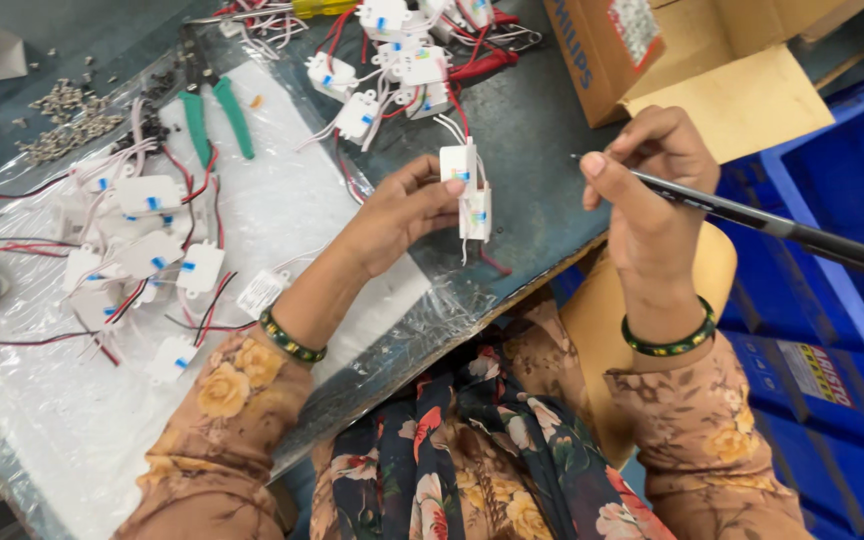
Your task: The person uses a screwdriver to tighten screws on small white electronic modules with attached wires. They repeatedly pick up modules, secure the screws, and place them on the table. The process is repetitive and focused on securing the components.
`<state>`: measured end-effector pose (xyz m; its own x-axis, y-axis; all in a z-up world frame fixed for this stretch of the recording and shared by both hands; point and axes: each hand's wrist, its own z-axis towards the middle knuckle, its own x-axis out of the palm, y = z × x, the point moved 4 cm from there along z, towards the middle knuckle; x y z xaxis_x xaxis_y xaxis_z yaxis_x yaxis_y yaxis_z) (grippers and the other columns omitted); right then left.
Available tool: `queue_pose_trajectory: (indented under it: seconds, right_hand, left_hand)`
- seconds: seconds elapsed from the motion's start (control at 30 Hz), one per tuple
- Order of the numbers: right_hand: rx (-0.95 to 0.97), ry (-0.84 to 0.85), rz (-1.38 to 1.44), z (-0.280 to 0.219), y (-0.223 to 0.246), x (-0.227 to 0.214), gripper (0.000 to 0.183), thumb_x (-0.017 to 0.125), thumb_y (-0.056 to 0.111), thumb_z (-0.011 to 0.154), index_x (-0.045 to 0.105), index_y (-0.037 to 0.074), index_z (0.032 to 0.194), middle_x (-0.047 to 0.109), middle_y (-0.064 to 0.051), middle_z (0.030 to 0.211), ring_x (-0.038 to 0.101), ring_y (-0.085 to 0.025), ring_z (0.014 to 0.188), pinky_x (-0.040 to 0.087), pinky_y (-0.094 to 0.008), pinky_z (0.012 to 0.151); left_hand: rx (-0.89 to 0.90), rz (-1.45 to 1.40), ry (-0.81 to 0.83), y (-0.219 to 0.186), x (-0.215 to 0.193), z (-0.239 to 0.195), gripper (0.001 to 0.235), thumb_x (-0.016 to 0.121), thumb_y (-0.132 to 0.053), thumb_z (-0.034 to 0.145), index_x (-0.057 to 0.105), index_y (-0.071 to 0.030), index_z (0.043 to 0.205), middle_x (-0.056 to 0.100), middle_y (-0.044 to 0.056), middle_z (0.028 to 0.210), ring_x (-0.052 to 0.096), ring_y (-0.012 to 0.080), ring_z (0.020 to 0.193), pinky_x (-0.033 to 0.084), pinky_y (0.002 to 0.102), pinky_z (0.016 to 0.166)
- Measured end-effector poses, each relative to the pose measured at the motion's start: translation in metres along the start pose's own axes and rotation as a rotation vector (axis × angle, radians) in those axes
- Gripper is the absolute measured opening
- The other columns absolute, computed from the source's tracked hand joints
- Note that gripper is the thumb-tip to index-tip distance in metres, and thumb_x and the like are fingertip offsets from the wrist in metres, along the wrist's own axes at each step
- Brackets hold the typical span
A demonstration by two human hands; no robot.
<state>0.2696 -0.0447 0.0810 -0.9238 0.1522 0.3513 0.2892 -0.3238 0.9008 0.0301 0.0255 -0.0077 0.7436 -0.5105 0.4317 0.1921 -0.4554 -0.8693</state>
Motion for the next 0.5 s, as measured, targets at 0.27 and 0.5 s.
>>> queue_pose_trajectory:
  seconds: [0.27, 0.5]
  right_hand:
    - [-0.002, 0.036, 0.021, -0.002, 0.002, -0.004, 0.020, 0.075, -0.007, 0.101, 0.057, 0.002, 0.100, 0.056, -0.006, 0.092, 0.060, -0.012, 0.067, 0.050, -0.024, 0.060]
    - [-0.036, 0.091, -0.090, -0.003, 0.001, 0.007, 0.023, 0.077, -0.001, 0.103, 0.059, -0.001, 0.091, 0.055, -0.006, 0.090, 0.059, -0.012, 0.065, 0.049, -0.023, 0.060]
  left_hand:
    - [0.139, 0.051, -0.123, -0.010, -0.052, -0.014, 0.025, 0.065, -0.018, 0.104, 0.061, -0.004, 0.124, 0.066, 0.007, 0.118, 0.064, 0.0142, 0.108, 0.054, 0.032, 0.096]
    - [-0.088, 0.102, -0.117, 0.009, -0.015, -0.035, 0.043, 0.057, -0.022, 0.101, 0.045, -0.007, 0.140, 0.071, 0.009, 0.111, 0.074, 0.0187, 0.089, 0.060, 0.034, 0.074]
